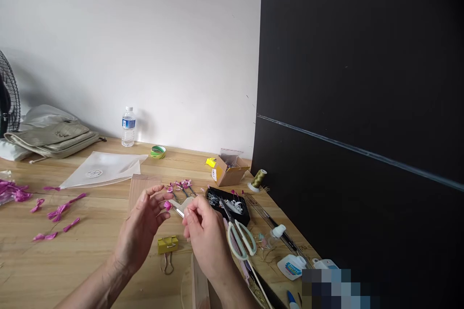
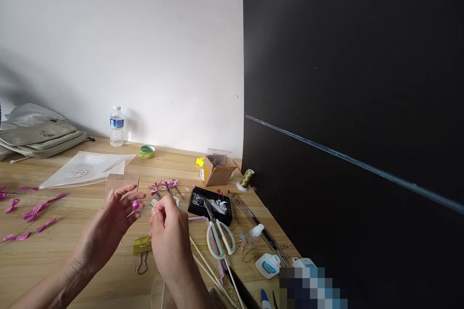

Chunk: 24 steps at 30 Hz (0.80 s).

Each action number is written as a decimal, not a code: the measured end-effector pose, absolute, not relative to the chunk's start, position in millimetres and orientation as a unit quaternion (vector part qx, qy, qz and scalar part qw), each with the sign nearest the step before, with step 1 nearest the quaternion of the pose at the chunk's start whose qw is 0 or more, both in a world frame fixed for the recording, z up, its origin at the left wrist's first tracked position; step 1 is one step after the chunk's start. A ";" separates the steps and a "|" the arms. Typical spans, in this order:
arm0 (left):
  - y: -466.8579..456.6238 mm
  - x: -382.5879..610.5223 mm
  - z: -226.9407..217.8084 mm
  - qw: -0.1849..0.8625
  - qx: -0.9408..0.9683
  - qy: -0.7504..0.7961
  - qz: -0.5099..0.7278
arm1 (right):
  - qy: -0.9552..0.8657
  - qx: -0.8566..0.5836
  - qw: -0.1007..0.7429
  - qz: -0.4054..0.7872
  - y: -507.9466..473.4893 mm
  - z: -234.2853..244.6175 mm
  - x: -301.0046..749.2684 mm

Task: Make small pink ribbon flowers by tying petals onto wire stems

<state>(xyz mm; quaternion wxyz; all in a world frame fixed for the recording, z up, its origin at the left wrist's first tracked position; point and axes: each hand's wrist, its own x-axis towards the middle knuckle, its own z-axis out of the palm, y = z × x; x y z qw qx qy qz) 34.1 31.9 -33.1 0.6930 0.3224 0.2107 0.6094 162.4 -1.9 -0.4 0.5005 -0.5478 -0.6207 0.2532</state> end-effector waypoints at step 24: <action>26.4 29.1 -8.6 0.471 0.652 0.289 0.519 | -0.757 -0.488 0.420 -0.112 -20.9 -3.9 165.4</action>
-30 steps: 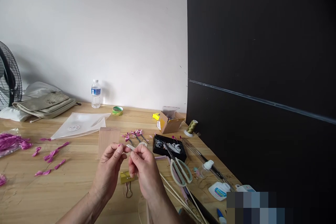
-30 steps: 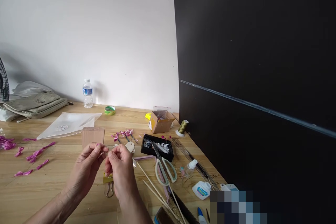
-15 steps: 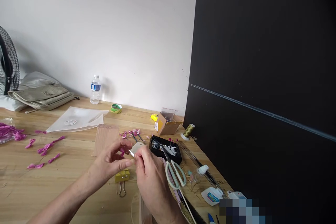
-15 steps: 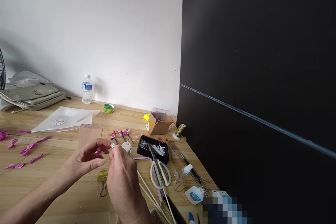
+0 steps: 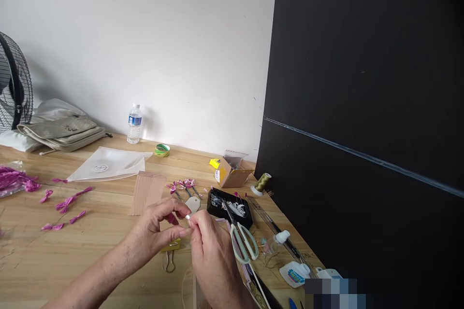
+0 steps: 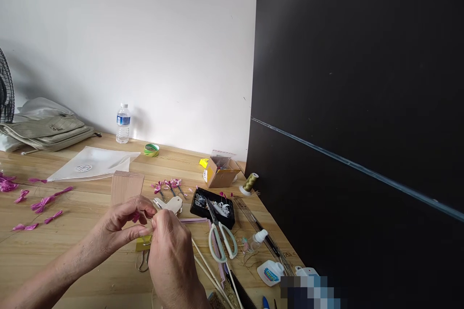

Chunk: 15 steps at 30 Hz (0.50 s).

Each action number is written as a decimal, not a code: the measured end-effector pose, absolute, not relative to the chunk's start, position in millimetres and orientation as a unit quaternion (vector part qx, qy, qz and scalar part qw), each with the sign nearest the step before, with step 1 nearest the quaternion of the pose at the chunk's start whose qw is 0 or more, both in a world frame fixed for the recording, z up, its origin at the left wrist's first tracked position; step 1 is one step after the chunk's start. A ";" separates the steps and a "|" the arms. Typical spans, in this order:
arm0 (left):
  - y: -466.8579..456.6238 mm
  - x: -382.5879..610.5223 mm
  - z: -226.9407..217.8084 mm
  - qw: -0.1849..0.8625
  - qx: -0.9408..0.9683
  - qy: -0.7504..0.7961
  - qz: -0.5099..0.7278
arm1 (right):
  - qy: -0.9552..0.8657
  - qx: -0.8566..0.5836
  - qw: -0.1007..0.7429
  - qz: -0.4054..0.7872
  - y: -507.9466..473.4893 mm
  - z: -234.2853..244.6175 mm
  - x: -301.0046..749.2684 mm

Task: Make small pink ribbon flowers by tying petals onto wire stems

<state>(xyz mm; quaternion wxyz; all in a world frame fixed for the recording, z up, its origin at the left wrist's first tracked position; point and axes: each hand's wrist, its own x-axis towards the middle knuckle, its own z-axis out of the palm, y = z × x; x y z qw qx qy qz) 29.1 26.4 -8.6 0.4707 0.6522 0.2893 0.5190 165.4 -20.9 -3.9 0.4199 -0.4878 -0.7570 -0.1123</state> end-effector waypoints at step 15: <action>23.1 29.3 6.2 0.507 0.613 0.290 0.532 | -0.731 -0.504 0.455 -0.062 -29.7 0.7 165.6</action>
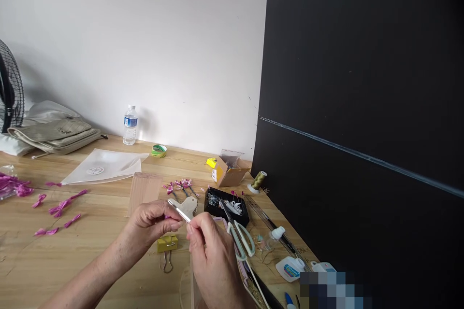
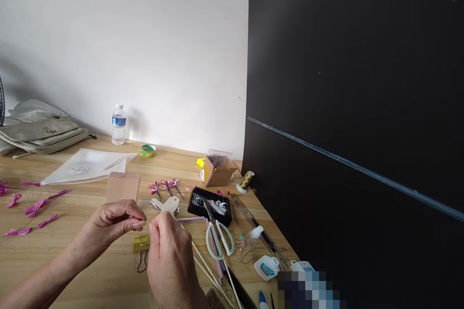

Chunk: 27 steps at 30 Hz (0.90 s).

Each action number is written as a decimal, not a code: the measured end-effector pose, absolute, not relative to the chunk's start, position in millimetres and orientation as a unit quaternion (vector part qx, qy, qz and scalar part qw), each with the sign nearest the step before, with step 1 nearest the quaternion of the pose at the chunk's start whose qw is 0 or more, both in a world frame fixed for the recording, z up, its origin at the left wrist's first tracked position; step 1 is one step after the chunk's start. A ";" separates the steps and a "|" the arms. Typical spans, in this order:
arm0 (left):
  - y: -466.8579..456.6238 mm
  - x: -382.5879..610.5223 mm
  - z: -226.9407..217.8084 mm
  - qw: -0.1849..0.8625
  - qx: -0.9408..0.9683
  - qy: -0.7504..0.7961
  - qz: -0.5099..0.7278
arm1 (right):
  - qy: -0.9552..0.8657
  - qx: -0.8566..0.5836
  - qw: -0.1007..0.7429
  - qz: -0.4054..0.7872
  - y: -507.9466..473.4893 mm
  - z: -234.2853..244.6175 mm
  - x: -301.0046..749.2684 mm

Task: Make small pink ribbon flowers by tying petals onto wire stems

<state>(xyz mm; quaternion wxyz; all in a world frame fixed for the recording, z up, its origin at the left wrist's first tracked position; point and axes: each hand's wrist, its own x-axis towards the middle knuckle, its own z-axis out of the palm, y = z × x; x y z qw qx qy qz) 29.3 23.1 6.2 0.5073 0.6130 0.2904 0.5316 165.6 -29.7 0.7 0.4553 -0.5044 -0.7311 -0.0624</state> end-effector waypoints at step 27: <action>32.5 24.4 -19.5 0.665 0.450 0.361 0.474 | -0.705 -0.493 0.479 -0.176 -33.4 11.9 194.9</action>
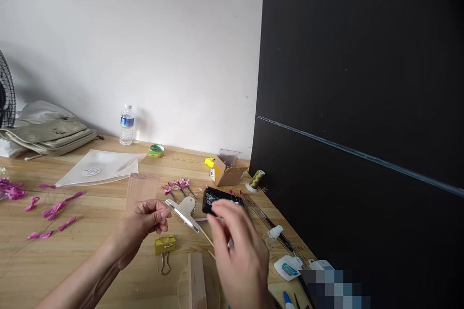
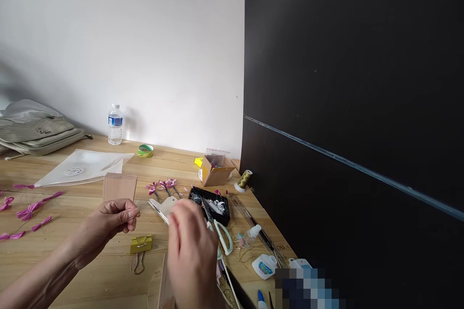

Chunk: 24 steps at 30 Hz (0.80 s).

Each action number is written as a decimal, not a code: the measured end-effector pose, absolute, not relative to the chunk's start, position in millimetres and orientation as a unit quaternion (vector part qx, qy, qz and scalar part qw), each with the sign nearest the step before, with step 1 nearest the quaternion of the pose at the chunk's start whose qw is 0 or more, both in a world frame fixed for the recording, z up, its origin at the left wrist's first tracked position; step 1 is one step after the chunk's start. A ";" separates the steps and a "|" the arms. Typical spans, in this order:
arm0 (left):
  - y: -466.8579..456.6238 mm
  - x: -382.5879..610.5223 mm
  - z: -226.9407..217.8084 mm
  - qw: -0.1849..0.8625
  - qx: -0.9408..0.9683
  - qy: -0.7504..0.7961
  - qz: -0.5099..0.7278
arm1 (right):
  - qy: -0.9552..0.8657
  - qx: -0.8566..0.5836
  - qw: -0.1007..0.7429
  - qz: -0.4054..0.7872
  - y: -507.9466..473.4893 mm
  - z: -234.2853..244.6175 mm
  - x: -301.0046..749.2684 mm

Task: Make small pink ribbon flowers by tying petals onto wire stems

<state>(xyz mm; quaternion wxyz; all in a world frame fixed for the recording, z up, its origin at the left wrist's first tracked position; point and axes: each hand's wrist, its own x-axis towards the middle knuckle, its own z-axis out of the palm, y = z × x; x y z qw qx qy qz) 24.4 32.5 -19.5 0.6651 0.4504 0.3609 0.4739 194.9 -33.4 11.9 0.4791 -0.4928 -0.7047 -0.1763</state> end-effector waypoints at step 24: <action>24.0 37.6 -19.3 0.665 0.507 0.365 0.409 | -0.780 -0.494 0.382 -0.034 -14.6 -8.9 183.1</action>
